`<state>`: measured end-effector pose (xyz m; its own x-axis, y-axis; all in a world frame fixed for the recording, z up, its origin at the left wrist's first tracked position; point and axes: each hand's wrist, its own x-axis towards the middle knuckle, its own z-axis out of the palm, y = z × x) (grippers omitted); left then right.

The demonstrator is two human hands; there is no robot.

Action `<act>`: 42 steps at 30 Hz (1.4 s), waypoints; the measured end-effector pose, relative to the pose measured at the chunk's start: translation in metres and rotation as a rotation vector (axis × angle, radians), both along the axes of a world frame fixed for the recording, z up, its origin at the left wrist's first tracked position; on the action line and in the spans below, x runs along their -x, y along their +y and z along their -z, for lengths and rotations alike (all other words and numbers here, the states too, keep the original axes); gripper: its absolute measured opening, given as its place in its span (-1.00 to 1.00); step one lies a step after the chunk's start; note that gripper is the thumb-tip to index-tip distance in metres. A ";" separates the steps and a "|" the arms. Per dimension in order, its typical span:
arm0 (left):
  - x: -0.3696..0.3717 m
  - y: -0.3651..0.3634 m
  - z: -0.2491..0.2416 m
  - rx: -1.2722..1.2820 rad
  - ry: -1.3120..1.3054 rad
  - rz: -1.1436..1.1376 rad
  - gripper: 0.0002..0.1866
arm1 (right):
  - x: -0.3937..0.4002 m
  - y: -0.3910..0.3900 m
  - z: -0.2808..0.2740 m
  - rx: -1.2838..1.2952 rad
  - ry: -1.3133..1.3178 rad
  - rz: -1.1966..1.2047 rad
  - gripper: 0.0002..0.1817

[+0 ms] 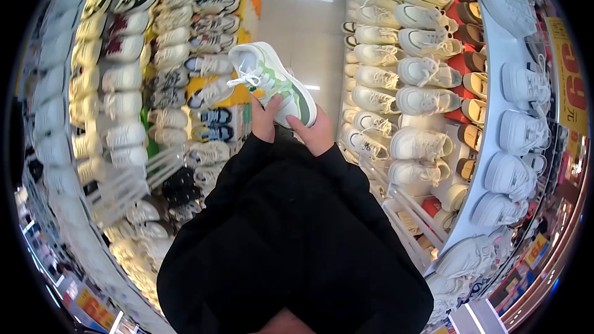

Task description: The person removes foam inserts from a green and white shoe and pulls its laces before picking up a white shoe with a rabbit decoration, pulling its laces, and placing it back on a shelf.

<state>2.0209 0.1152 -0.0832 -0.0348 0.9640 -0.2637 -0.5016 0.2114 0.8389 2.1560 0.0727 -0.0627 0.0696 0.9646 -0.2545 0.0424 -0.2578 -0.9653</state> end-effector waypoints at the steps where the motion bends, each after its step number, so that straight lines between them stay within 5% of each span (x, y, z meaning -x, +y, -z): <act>1: -0.005 0.022 0.005 0.051 -0.121 0.007 -0.29 | -0.007 0.020 0.003 0.005 -0.018 0.023 -0.46; 3: -0.015 0.067 0.013 0.161 -0.365 0.027 -0.30 | -0.020 0.061 0.006 0.014 -0.059 0.075 -0.39; 6: -0.035 0.143 0.006 0.176 -0.276 0.111 -0.42 | -0.041 0.126 -0.014 0.108 -0.092 0.072 -0.38; 10: -0.067 0.226 -0.007 0.095 -0.181 0.198 -0.18 | -0.051 0.202 -0.052 -0.318 -0.502 0.350 -0.33; 13: -0.084 0.266 -0.025 -0.061 -0.027 0.246 -0.15 | -0.070 0.255 -0.071 -0.542 -0.820 0.248 -0.36; 18: -0.085 0.332 -0.043 -0.153 0.059 0.160 -0.15 | -0.081 0.335 -0.084 -0.622 -0.737 0.151 -0.74; 26: -0.093 0.457 -0.065 -0.268 0.196 -0.026 -0.22 | -0.105 0.484 -0.078 -1.004 -0.647 0.026 -0.72; 38: -0.137 0.651 -0.070 -0.229 0.259 -0.028 -0.21 | -0.168 0.695 -0.087 -1.017 -0.561 -0.135 -0.73; 42: -0.140 0.712 -0.063 -0.207 0.243 -0.015 -0.19 | -0.167 0.755 -0.085 -0.770 -0.432 -0.133 -0.81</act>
<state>2.1608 0.8272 -0.0202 -0.0875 0.9952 -0.0444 -0.2835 0.0178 0.9588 2.3227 0.8275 0.0228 -0.1152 0.8644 0.4894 0.4258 0.4881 -0.7619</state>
